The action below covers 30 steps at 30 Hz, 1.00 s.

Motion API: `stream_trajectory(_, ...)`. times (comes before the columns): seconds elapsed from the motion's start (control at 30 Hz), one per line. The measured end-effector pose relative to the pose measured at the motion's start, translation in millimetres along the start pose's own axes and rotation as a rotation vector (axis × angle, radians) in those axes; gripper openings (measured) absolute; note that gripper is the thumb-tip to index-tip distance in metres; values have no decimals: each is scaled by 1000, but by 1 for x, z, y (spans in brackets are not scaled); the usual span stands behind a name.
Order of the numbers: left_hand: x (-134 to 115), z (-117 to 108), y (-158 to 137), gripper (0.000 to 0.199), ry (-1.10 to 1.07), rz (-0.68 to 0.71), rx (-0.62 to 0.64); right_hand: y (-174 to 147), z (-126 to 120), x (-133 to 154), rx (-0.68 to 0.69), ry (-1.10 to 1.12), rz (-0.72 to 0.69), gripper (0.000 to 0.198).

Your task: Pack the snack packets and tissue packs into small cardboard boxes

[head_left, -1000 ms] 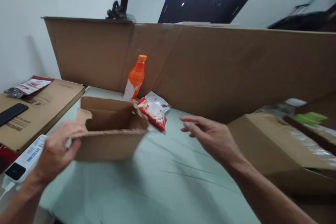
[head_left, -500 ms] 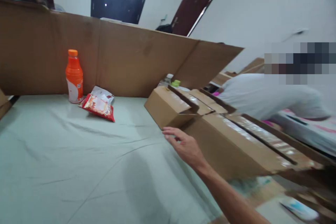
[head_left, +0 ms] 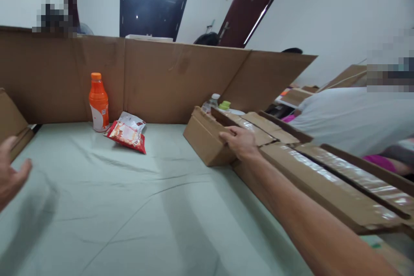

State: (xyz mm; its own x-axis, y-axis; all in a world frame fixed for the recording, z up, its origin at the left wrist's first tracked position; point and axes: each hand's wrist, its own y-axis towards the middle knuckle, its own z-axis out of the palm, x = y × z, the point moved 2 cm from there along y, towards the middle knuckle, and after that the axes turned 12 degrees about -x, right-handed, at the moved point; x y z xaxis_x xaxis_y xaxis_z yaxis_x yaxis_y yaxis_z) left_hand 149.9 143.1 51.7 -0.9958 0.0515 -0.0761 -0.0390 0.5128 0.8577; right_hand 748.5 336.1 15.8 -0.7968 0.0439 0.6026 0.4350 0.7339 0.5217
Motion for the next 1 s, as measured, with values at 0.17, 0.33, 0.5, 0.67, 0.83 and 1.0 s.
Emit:
stream_trajectory(0.17,-76,20,-38,47,-240,148,97,-74,-48,34,152,127,-180,25)
stream_trajectory(0.33,-162,-16,-57,67,-589,159,198,-162,-115,82,403,360,-560,16)
stream_trajectory(0.5,-188,-56,-73,58,-869,30,307,-203,-147,108,849,606,-815,22)
stream_trajectory(0.67,-189,-86,-84,36,-949,32,320,-195,-136,117,998,646,-617,37)
stream_trajectory(0.83,-193,-94,-91,37,-815,138,296,-201,-106,154,958,373,-824,33)
stream_trajectory(1.0,-196,-97,-90,34,-795,154,242,-232,-78,174,931,-9,-1162,8)
